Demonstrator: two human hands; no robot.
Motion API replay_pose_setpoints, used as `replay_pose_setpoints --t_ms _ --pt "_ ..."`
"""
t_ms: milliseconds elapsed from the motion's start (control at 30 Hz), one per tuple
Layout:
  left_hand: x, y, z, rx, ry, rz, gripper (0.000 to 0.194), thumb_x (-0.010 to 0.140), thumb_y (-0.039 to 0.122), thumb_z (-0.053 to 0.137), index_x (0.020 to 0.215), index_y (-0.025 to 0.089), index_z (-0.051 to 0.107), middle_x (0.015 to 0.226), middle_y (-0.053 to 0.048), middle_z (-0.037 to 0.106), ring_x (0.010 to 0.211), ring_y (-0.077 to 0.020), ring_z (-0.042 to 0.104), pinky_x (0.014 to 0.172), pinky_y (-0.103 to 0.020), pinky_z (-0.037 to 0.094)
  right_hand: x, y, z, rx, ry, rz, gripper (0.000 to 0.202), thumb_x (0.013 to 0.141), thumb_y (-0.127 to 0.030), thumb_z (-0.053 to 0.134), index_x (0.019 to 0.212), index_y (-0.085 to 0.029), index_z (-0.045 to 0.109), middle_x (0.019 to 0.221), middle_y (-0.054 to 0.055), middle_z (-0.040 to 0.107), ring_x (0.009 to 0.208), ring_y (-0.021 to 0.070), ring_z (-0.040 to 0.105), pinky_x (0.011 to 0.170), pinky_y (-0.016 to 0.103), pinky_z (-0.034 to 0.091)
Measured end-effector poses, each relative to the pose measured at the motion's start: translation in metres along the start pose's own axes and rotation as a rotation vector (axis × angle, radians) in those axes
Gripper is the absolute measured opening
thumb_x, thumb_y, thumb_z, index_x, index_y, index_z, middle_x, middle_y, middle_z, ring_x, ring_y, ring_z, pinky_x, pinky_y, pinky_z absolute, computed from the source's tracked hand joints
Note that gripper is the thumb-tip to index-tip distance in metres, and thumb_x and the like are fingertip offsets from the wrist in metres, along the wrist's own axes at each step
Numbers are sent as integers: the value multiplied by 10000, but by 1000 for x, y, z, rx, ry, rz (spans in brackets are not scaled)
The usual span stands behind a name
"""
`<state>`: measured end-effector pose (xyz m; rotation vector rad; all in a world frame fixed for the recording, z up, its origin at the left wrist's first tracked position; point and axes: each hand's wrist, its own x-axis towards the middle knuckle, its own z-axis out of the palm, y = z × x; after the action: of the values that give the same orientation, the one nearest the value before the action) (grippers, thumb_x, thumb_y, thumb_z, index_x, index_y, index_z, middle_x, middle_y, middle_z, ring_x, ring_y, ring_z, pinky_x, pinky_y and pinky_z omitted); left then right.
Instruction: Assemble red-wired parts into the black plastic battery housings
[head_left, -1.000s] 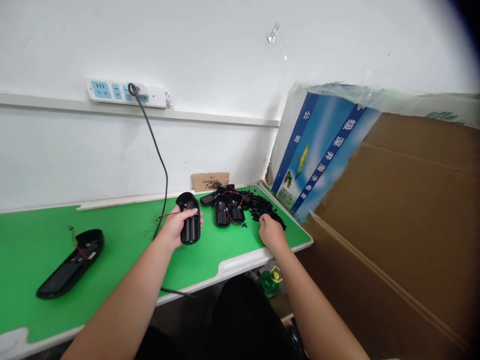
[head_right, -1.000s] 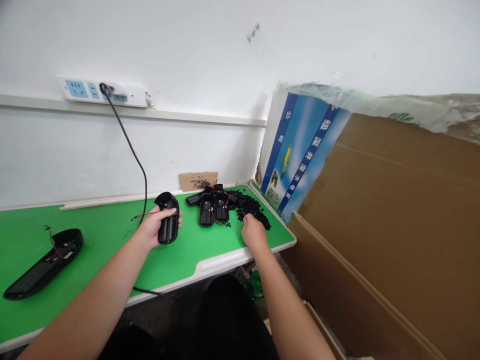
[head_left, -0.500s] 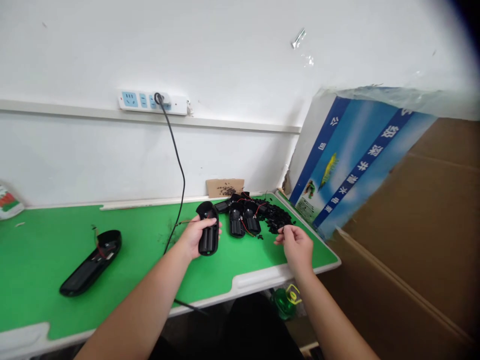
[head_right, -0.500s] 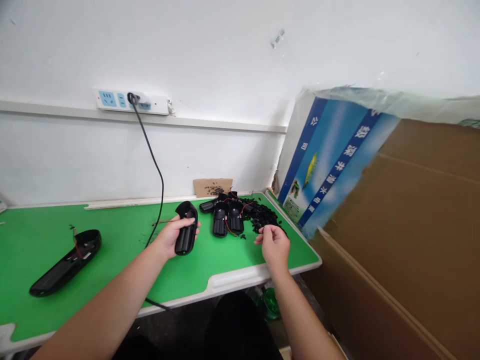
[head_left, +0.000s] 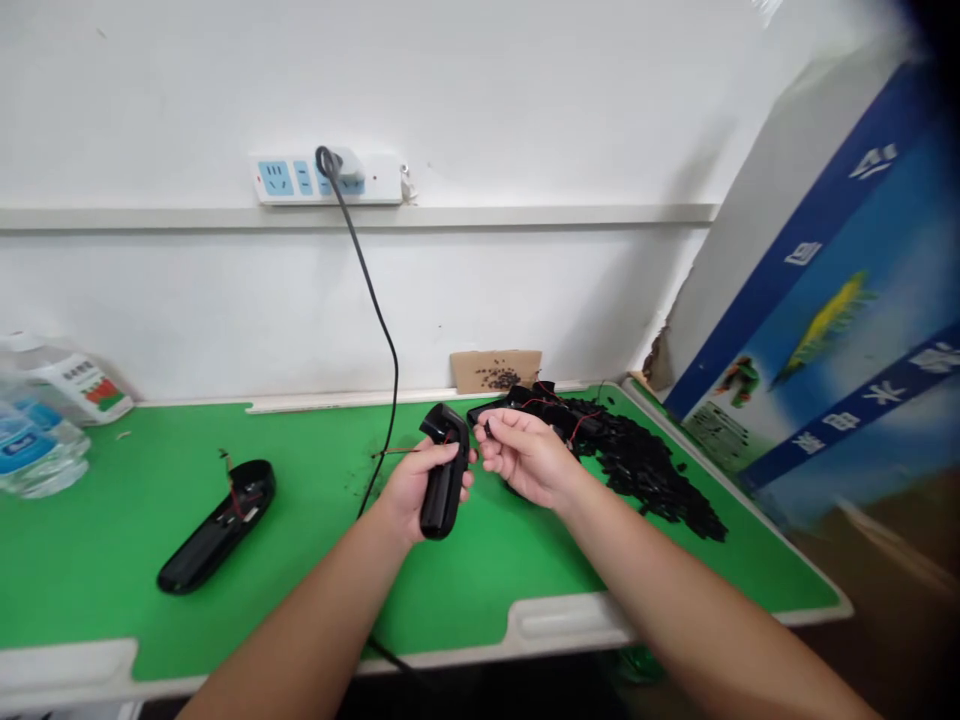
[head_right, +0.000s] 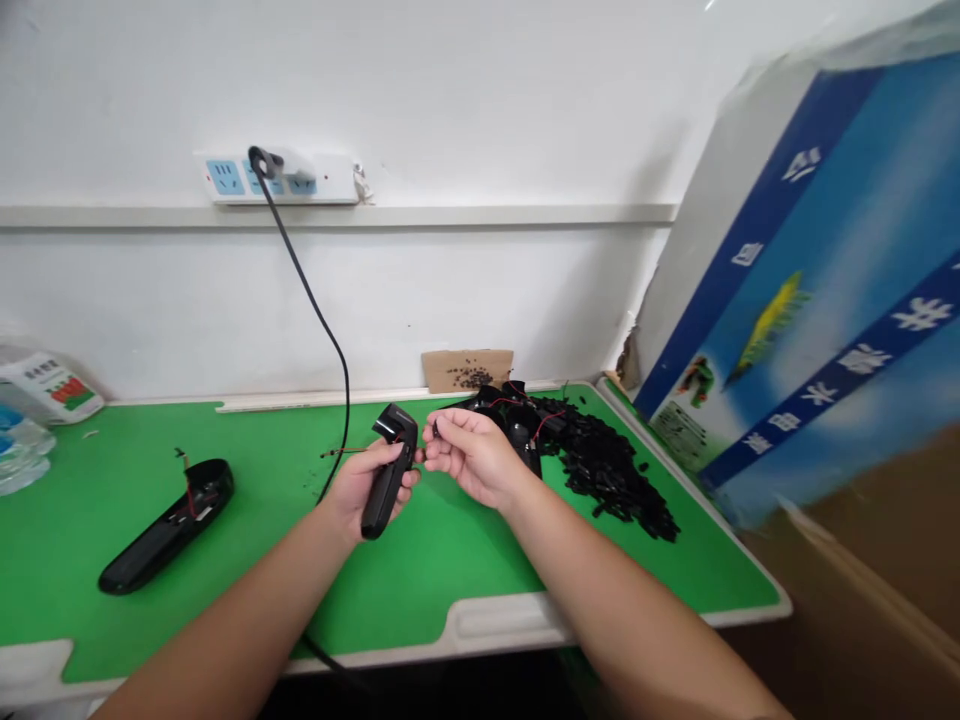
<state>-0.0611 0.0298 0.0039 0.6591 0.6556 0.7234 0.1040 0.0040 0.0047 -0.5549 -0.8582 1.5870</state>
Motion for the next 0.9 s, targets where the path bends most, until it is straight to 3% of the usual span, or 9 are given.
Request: replay_pose_setpoints --t_ms 200,333,533,700,900 --pt "14 -2 0 4 39 7 218 686 162 706 870 127 593 700 -55 653 478 -107 580 414 -187 462 -11 11 -6 186 -33 110 186 803 -249 747 881 -131 626 810 23 702 686 114 708 653 202 606" --pt "17 -2 -1 37 62 1 253 678 176 721 877 138 569 678 -52 655 494 -128 602 433 -202 473 -13 6 -7 212 -87 168 163 807 -217 738 891 -127 630 764 2 689 569 77 668 557 160 585" --pt "17 -2 -2 79 77 58 300 666 177 733 900 150 547 725 -65 679 511 -145 619 457 -226 489 -13 1 -10 206 -18 207 134 787 -129 724 904 -96 669 787 39 716 648 100 701 627 160 599" --pt "17 -4 -4 139 84 83 333 664 202 743 916 163 529 719 -54 668 512 -160 629 457 -239 496 -12 1 -8 151 75 157 196 694 -103 784 863 -104 686 760 48 729 615 99 691 609 164 594" --pt "15 -6 -3 193 73 126 382 658 238 759 944 176 513 703 -45 658 538 -171 640 470 -248 511 -12 0 -5 14 166 44 225 683 -129 790 878 -114 680 771 66 739 535 86 643 472 149 533"
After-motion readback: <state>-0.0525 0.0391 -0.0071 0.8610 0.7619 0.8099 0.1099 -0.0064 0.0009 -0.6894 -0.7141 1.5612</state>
